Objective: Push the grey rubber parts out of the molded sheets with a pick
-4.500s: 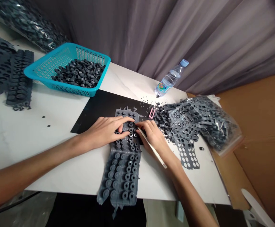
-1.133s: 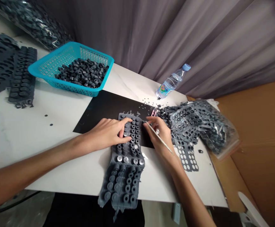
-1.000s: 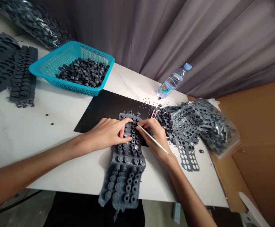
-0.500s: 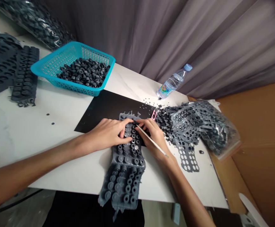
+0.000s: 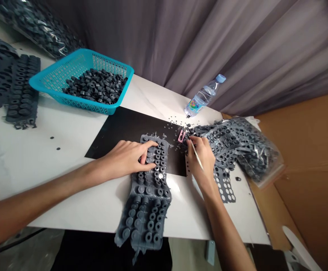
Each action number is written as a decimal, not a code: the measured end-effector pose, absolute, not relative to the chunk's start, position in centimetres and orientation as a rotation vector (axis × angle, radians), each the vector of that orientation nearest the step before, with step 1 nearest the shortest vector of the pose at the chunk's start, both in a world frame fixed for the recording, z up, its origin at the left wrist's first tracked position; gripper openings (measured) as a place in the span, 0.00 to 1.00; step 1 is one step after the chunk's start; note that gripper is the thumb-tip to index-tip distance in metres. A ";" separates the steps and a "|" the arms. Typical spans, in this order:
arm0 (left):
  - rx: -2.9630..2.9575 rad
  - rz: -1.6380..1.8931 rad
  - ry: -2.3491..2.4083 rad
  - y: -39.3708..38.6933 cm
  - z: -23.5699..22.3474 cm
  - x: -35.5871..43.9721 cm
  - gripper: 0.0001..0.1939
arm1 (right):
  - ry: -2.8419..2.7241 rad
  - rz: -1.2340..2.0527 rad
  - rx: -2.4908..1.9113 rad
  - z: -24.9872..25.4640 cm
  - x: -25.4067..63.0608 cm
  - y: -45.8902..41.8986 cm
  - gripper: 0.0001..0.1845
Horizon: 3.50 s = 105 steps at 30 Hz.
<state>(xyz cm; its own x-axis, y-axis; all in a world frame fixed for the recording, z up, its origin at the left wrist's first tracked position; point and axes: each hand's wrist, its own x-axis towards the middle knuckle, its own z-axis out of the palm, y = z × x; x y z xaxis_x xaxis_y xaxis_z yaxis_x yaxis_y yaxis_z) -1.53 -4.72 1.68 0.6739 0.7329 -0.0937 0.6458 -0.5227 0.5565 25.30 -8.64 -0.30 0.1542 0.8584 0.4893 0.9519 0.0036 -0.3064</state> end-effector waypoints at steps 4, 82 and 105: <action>2.330 0.208 1.053 -4.7 1.6 -1.6 0.32 | -1.782 0.058 -1.794 0.1 25.4 -9.2 0.17; 2.355 0.153 1.023 -4.7 2.3 -1.4 0.33 | -1.963 0.434 -1.650 0.8 21.9 -9.2 0.10; 2.363 0.210 1.043 -5.0 2.0 -1.6 0.37 | -1.729 -0.043 -1.877 0.5 24.4 -9.1 0.19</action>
<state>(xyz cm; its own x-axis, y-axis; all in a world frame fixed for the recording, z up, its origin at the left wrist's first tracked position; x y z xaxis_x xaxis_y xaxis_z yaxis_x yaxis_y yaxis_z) -1.57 -5.03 2.05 0.6876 0.7224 -0.0737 0.6378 -0.5523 0.5368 24.40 -9.09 0.45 0.1588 0.9030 0.3993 0.9217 0.0094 -0.3878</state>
